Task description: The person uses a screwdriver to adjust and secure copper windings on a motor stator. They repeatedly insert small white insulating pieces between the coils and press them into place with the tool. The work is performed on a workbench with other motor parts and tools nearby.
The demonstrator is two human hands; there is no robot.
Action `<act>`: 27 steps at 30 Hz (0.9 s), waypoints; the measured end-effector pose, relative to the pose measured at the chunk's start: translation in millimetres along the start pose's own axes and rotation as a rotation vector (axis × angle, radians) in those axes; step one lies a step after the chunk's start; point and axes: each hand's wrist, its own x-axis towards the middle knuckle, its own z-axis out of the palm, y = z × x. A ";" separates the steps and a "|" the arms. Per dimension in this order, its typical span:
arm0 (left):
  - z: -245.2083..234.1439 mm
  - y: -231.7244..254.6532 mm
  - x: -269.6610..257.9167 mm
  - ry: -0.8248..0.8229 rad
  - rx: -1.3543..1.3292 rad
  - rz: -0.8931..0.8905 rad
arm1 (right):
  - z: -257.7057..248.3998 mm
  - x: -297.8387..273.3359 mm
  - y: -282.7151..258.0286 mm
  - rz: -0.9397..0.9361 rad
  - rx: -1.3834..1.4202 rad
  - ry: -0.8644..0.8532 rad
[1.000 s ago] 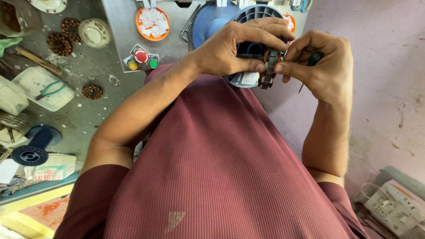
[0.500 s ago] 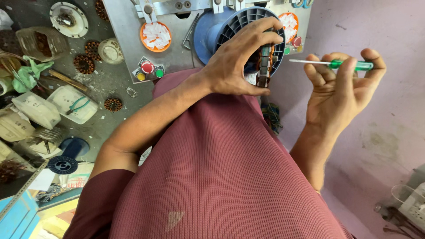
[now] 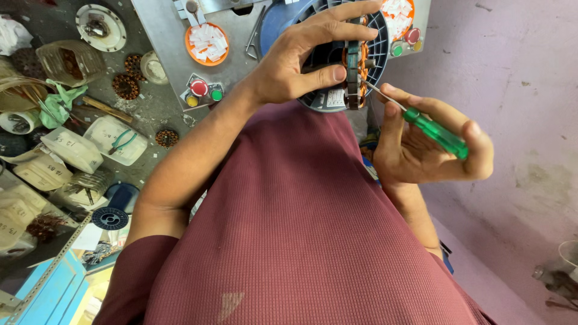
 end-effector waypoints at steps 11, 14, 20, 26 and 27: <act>-1.1 -2.2 4.8 -0.013 -0.025 0.066 | -3.0 29.5 -16.6 0.042 -0.033 -0.236; 1.6 2.3 4.8 0.003 0.000 0.051 | -13.2 39.5 -26.3 0.088 -0.060 -0.285; 5.7 4.9 0.8 0.043 0.036 0.036 | -7.2 50.4 -23.0 0.209 0.049 -0.120; 6.9 1.7 1.9 0.045 0.024 0.035 | -7.3 64.3 -8.8 0.309 0.167 -0.134; 6.3 1.0 3.1 0.047 0.023 0.038 | -7.7 67.1 -6.3 0.318 0.182 -0.138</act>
